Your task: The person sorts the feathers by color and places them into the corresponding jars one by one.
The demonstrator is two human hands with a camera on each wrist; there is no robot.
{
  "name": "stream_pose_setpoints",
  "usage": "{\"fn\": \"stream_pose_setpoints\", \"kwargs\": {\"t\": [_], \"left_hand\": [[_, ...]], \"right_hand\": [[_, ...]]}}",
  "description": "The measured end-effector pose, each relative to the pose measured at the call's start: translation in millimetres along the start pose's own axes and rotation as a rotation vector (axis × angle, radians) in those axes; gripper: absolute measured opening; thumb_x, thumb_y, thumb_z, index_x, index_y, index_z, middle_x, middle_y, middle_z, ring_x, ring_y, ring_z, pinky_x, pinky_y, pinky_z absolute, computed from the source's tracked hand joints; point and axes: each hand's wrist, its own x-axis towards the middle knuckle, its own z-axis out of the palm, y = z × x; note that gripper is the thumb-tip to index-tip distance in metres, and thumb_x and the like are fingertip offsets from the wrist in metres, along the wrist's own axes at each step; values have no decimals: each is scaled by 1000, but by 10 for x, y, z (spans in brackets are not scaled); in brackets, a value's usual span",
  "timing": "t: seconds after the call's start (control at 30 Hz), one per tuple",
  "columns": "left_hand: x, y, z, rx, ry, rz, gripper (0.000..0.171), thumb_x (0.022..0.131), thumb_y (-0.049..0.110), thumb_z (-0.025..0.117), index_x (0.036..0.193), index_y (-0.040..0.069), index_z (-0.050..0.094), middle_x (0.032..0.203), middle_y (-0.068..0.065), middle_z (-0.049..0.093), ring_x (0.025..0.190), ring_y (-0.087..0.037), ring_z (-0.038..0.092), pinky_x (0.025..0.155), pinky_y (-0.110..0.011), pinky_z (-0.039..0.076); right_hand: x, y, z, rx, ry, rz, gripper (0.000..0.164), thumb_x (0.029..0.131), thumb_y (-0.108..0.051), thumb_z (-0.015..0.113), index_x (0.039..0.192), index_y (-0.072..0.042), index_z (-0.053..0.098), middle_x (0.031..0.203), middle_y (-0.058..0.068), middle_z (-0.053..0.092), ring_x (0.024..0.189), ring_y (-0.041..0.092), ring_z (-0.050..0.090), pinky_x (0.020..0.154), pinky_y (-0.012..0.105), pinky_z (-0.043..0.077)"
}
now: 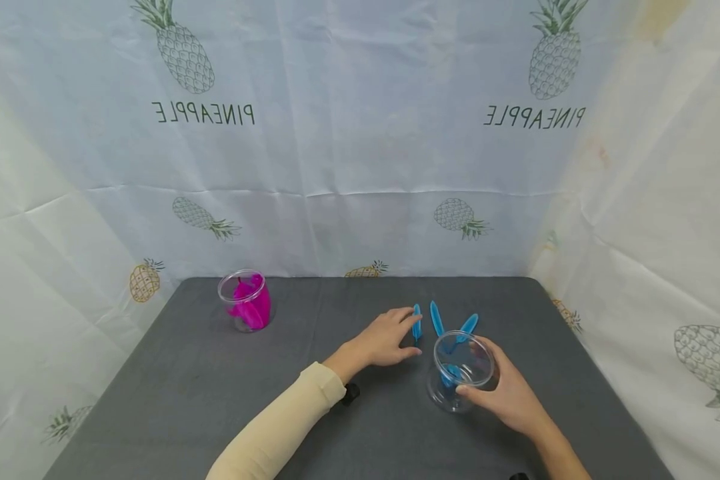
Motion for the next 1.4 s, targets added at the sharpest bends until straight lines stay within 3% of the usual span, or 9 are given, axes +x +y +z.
{"fn": "stream_pose_setpoints", "kwargs": {"t": [0.27,0.43,0.63,0.97,1.23,1.4], "left_hand": [[102,49,66,-1,-79,-17,81,95,60,61,160,22,32,165,0,27,151,-17,27,120,-37,32],[135,61,114,-28,-164,-54,86,92,64,63,161,24,31,167,4,24,153,-13,22,121,-36,28],[135,70,154,-5,-245,-76,78,95,63,59,158,24,37,164,7,30,151,-10,27,120,-35,30],[136,66,169,93,-216,-38,58,100,52,58,151,25,50,156,10,42,144,-11,38,115,-34,37],[106,11,161,45,-251,-26,55,101,37,63,152,24,48,159,11,39,146,-10,36,116,-32,36],[101,20,133,39,-262,-29,54,103,40,59,153,24,47,159,11,39,146,-10,36,116,-33,36]], "right_hand": [[-8,5,1,11,2,-10,87,87,-11,81,154,1,27,144,28,47,125,-16,41,95,3,38],[-8,13,2,4,6,-16,88,87,-11,82,154,0,27,143,27,48,125,-16,41,95,2,37],[-11,5,-2,-2,9,-7,88,87,-13,82,154,0,27,143,25,48,124,-16,40,95,2,37],[-18,-10,-2,-15,8,-20,87,87,-13,82,154,-1,27,144,26,48,126,-16,40,96,2,37],[-17,-6,-2,-22,15,-11,87,87,-14,82,154,-1,28,144,26,48,125,-16,40,95,2,37],[-14,-2,2,-30,16,-4,87,87,-15,82,154,-2,28,144,24,48,125,-18,39,95,1,36]]}}
